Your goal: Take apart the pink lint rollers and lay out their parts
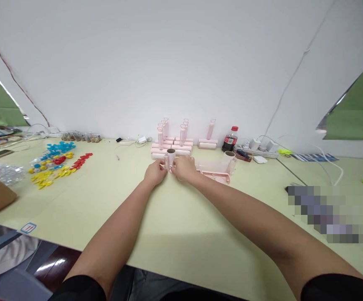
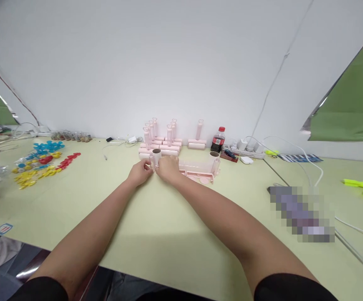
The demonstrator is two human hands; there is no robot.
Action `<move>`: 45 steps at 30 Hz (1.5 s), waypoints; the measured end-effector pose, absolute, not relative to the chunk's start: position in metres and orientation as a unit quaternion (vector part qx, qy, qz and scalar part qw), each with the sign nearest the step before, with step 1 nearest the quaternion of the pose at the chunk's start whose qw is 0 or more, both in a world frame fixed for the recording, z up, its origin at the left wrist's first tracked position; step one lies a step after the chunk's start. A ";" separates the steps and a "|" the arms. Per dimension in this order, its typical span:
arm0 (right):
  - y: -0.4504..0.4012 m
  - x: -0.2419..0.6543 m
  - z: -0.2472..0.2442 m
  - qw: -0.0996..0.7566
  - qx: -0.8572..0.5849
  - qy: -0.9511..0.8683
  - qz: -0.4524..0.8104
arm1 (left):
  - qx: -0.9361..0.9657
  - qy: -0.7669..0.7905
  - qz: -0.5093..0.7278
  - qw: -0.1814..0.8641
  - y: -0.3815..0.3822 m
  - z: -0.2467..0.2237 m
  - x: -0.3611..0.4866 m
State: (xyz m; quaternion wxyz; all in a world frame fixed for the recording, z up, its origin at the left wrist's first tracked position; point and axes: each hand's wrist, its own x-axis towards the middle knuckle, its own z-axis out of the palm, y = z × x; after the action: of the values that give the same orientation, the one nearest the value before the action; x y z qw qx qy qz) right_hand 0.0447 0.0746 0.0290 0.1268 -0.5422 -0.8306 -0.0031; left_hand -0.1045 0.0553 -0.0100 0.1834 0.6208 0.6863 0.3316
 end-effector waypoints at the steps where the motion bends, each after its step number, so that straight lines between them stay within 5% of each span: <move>1: 0.075 0.049 0.031 0.133 -0.542 -0.830 -0.005 | 0.618 0.688 0.334 0.184 0.056 -0.011 -0.105; 15: 0.197 0.161 0.108 0.210 -0.668 -0.713 -0.047 | 0.515 0.706 0.446 0.191 0.052 -0.010 -0.094; 38: 0.252 0.168 0.097 0.179 -0.727 -0.663 0.013 | 0.464 0.661 0.552 0.206 0.050 -0.013 -0.089; 45: 0.239 0.166 0.093 0.242 -0.710 -0.660 0.025 | 0.469 0.648 0.559 0.218 0.048 -0.011 -0.086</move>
State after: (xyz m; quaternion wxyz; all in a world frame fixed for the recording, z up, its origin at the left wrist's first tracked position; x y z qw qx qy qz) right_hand 0.1659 0.2386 0.0934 0.2421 -0.7103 -0.6604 0.0251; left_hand -0.0862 0.0477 -0.0115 0.2182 0.4691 0.6479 0.5591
